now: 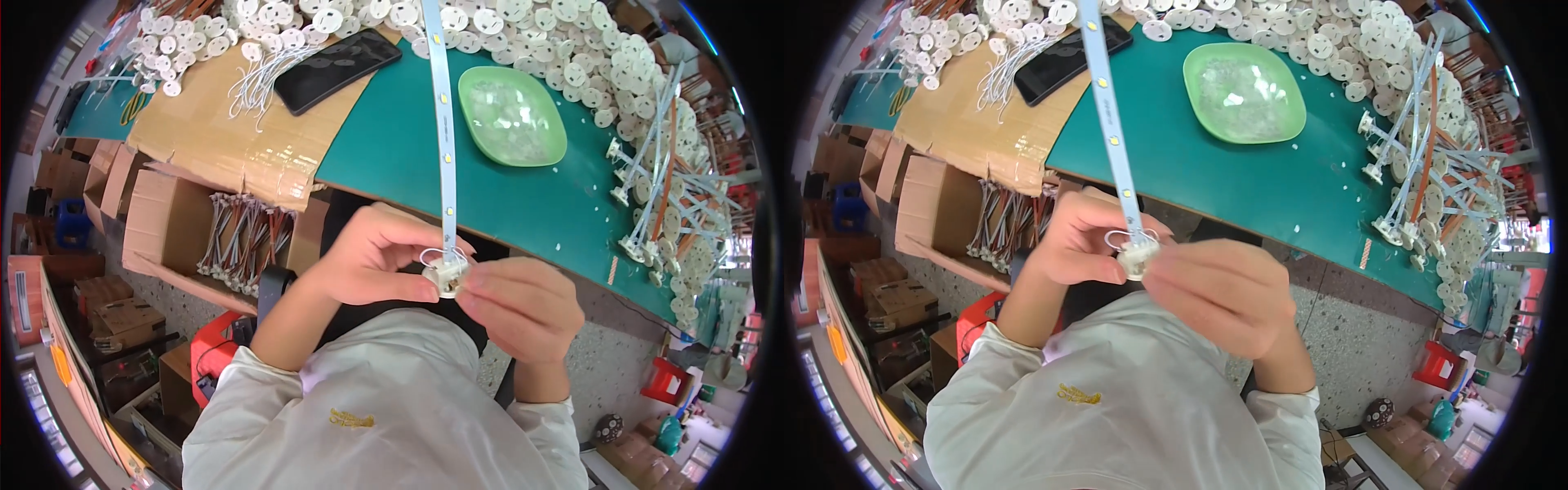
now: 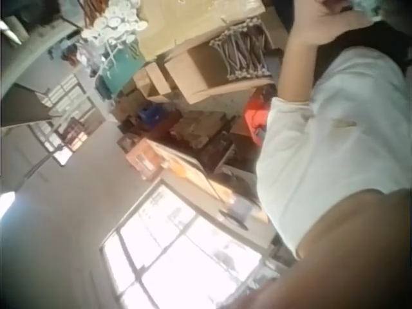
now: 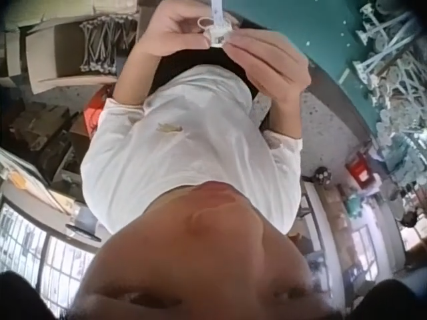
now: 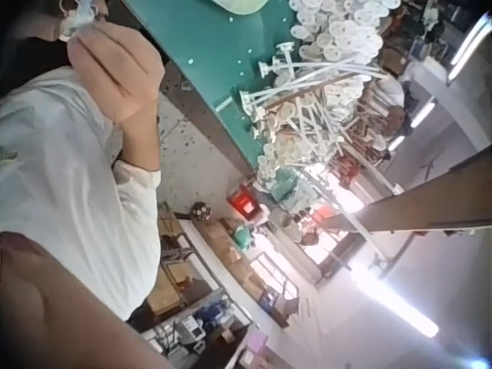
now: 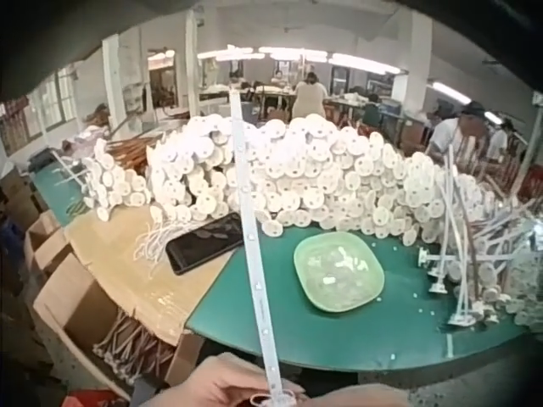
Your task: The person is assembling small white plastic bases onto thin LED light strips at a factory workbench.
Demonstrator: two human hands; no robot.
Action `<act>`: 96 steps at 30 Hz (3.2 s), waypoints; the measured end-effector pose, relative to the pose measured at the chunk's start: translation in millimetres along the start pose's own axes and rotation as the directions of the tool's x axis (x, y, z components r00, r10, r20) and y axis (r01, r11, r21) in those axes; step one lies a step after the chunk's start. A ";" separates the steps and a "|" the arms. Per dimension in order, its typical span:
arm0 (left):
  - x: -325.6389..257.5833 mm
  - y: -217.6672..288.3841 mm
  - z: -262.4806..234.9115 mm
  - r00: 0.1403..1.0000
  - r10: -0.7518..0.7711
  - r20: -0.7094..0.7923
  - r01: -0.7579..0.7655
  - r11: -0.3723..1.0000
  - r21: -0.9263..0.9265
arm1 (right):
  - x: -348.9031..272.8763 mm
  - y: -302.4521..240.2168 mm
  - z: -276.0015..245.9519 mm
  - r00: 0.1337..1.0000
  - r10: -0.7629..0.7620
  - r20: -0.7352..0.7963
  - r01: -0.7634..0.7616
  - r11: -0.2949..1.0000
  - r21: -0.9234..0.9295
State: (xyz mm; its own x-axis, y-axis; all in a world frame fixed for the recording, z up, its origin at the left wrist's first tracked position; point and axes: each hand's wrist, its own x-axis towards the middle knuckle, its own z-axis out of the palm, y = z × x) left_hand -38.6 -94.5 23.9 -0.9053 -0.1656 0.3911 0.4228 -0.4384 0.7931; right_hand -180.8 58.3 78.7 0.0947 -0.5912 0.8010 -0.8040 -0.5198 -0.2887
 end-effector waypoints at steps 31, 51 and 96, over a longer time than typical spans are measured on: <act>47.2 -1.0 -52.7 0.854 0.257 -0.453 -0.099 0.934 0.342 | 46.8 154.1 -38.8 0.641 0.642 0.421 -0.569 0.765 -0.301; 49.1 -4.5 -51.1 0.853 0.261 -0.452 -0.049 0.902 0.428 | 29.7 151.1 -20.8 0.783 0.494 0.377 -0.442 0.869 -0.221; 4.5 -16.1 30.1 0.903 0.235 -0.360 -0.309 0.937 -0.164 | -8.7 -31.5 14.1 0.556 0.821 -0.129 -0.548 0.479 0.685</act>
State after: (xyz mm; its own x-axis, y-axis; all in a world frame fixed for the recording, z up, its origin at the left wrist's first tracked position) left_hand -48.3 -61.6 26.9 -0.7325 -0.5708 0.3711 0.6694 -0.5043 0.5456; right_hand -148.0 71.1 73.5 -0.6836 -0.6757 0.2760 -0.0349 -0.3474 -0.9371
